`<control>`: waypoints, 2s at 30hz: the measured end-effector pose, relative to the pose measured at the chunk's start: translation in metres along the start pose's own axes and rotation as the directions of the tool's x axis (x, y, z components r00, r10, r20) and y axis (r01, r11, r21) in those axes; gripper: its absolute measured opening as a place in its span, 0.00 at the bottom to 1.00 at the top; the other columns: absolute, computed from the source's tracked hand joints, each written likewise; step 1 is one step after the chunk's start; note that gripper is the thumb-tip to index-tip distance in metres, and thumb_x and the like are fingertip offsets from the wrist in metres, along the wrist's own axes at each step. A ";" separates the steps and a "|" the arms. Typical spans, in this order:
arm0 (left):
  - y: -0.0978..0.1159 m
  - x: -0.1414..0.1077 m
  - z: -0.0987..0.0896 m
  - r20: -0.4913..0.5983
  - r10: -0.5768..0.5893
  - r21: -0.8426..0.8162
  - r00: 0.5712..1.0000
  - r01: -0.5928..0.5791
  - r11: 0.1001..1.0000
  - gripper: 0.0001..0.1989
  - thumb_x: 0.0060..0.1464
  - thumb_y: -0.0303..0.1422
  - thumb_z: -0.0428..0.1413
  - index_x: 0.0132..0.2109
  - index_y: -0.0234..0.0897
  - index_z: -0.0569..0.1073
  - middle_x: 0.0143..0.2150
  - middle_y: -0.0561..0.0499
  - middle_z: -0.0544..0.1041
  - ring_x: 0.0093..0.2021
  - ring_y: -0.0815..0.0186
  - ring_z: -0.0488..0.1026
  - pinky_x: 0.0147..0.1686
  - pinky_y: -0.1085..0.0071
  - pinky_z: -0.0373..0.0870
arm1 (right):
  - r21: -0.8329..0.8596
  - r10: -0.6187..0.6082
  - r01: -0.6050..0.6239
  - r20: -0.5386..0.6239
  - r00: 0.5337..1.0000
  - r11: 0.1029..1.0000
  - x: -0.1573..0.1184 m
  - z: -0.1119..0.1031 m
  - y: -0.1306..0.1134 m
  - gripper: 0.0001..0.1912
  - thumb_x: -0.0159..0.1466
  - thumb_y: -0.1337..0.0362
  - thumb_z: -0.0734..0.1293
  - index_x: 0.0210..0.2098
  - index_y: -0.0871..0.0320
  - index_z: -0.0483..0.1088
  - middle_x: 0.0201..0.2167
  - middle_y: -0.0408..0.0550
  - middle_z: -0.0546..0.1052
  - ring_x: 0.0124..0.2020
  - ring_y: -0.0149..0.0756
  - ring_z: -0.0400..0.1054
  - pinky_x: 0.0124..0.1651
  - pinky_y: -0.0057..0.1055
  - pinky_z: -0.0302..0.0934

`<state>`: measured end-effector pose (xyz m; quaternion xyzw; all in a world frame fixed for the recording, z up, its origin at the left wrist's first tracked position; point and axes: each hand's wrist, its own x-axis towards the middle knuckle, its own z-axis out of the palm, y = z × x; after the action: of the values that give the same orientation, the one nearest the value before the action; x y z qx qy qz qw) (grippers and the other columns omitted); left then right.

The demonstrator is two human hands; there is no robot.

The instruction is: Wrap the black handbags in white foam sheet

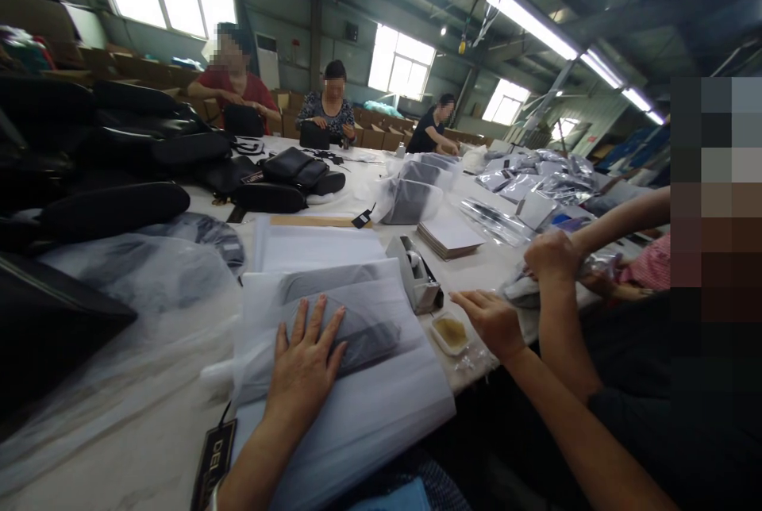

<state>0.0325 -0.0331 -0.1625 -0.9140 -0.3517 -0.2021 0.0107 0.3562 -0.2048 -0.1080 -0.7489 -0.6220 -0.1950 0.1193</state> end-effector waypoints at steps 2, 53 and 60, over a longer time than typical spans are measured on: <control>0.000 0.000 0.001 -0.004 0.001 -0.004 1.000 -0.001 1.000 0.25 0.64 0.38 0.49 0.67 0.48 0.60 0.72 0.48 0.52 0.71 0.46 0.46 0.60 0.40 0.59 | 0.061 -0.093 0.093 -0.001 0.996 0.994 0.009 -0.010 -0.003 0.17 0.68 0.69 0.59 0.49 0.51 0.76 0.44 0.50 0.80 0.42 0.42 0.74 0.48 0.39 0.65; 0.001 0.000 0.001 0.005 -0.021 0.015 1.000 0.021 1.000 0.26 0.63 0.38 0.50 0.67 0.51 0.58 0.72 0.50 0.50 0.71 0.47 0.46 0.61 0.42 0.60 | 0.707 0.588 -0.637 0.385 0.711 0.308 0.074 0.077 -0.002 0.25 0.50 0.44 0.71 0.32 0.61 0.81 0.57 0.57 0.72 0.51 0.51 0.72 0.54 0.40 0.64; 0.003 0.001 -0.004 0.014 -0.031 -0.006 0.999 0.031 0.999 0.26 0.63 0.37 0.50 0.67 0.50 0.59 0.72 0.50 0.51 0.71 0.47 0.47 0.60 0.40 0.59 | 0.862 0.699 -0.461 0.196 0.688 0.212 0.061 0.047 -0.026 0.19 0.50 0.49 0.75 0.31 0.58 0.80 0.58 0.53 0.72 0.56 0.48 0.68 0.60 0.39 0.60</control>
<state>0.0336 -0.0357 -0.1585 -0.9098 -0.3653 -0.1969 0.0022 0.3462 -0.1263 -0.1249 -0.7276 -0.2799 0.1182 0.6150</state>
